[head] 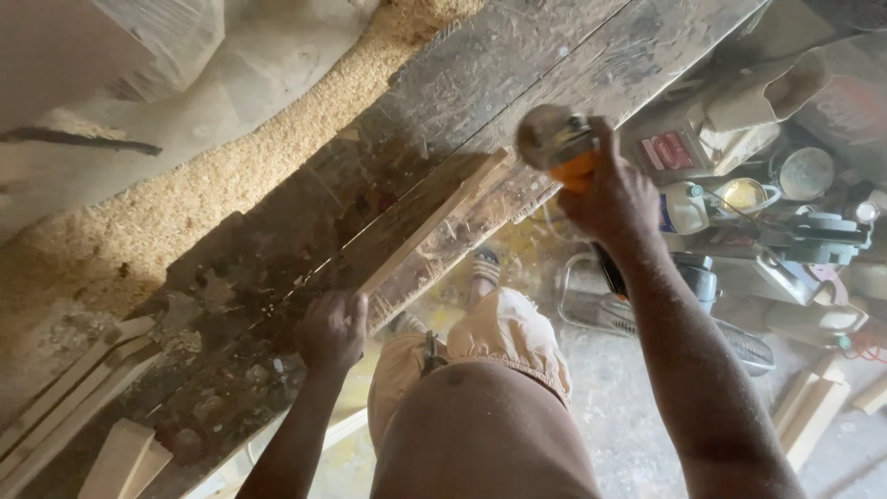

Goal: Sanding the surfaces of wooden planks using an electric angle grinder in a workshop.

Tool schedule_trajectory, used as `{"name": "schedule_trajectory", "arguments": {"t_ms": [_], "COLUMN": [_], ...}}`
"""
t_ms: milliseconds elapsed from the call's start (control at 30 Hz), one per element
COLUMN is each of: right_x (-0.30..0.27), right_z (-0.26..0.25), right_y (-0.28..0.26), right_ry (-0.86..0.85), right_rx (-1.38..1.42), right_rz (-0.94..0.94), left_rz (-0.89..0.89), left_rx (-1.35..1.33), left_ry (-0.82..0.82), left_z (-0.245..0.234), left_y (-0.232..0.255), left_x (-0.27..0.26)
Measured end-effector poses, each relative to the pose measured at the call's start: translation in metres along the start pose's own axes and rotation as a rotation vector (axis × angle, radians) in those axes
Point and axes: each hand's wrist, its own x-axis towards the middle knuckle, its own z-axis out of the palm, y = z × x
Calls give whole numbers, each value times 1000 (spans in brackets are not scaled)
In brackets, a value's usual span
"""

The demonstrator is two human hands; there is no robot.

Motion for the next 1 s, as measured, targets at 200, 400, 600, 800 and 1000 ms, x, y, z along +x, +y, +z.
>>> {"name": "schedule_trajectory", "arguments": {"t_ms": [200,400,600,800,1000], "right_x": [-49,-93,-127,-132,-123], "right_z": [-41,-8,10,28,89], "right_y": [-1,23,-9,-78,-104], "right_ry": [59,7,-32,-155,-326], "right_rx": [275,356,342,145,-100], "right_rz": [252,333,256,6,-290], "left_rz": [-9,-2,-90,-104,-68], "left_rx": [-137,128,-113,67,73], "left_ry": [-147,-322,-288,-156,-139], "left_z": [-33,-3,16,11,4], "left_y": [7,-1,-20,-7,-1], "left_x": [44,39,14,8,13]}}
